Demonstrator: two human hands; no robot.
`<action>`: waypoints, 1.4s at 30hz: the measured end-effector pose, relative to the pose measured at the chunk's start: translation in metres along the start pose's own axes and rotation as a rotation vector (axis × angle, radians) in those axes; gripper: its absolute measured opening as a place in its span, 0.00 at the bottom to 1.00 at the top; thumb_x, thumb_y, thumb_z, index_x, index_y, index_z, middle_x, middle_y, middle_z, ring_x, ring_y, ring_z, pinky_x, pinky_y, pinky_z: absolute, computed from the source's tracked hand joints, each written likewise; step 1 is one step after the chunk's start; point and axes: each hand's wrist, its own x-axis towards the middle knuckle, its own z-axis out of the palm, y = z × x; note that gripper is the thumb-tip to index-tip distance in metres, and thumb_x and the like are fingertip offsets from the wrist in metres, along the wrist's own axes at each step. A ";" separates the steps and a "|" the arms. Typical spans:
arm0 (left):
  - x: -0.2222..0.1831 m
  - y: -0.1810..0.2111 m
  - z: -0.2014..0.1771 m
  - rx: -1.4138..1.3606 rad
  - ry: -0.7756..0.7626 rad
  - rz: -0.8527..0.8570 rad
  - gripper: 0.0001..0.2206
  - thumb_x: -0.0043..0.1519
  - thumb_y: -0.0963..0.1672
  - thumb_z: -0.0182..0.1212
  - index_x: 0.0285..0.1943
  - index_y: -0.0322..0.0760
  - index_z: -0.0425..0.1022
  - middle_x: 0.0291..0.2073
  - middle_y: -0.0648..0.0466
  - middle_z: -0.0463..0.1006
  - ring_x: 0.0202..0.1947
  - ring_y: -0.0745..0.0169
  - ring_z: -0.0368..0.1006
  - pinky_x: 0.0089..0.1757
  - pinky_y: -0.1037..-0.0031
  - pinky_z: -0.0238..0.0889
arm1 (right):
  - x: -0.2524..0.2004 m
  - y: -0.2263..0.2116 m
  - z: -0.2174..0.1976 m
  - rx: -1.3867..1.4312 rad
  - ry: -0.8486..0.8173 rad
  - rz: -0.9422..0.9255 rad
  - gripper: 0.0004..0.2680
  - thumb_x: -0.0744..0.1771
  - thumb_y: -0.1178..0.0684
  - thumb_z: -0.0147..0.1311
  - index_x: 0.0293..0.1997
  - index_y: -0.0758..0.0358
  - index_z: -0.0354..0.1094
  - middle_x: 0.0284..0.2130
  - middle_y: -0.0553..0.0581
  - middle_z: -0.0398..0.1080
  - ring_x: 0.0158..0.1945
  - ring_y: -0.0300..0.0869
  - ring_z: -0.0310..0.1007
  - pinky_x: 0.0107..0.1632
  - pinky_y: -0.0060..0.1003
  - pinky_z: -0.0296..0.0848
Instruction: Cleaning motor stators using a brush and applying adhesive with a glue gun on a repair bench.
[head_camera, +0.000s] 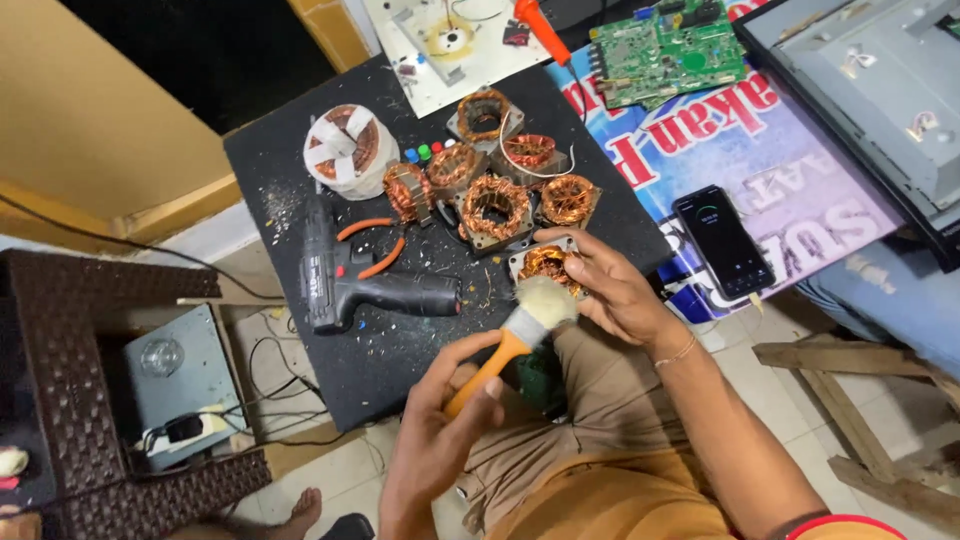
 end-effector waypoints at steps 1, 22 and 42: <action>0.003 -0.006 -0.003 0.090 0.008 -0.013 0.21 0.64 0.42 0.55 0.68 0.41 0.73 0.21 0.58 0.71 0.23 0.71 0.67 0.29 0.79 0.62 | -0.001 0.000 0.001 0.011 -0.007 0.017 0.19 0.69 0.49 0.53 0.67 0.64 0.59 0.64 0.61 0.59 0.53 0.48 0.75 0.46 0.36 0.82; -0.014 -0.014 -0.003 0.153 0.322 -0.013 0.18 0.65 0.46 0.55 0.62 0.36 0.79 0.21 0.60 0.74 0.24 0.73 0.65 0.30 0.79 0.58 | -0.003 0.001 0.007 0.019 0.109 -0.004 0.20 0.68 0.52 0.53 0.67 0.66 0.59 0.52 0.67 0.71 0.53 0.51 0.76 0.54 0.43 0.79; -0.027 -0.003 -0.015 0.073 0.241 0.047 0.15 0.64 0.47 0.59 0.52 0.33 0.82 0.28 0.56 0.76 0.25 0.70 0.72 0.29 0.80 0.65 | -0.001 0.008 -0.002 0.269 -0.035 -0.025 0.17 0.69 0.53 0.57 0.62 0.69 0.60 0.53 0.71 0.70 0.49 0.54 0.76 0.43 0.53 0.83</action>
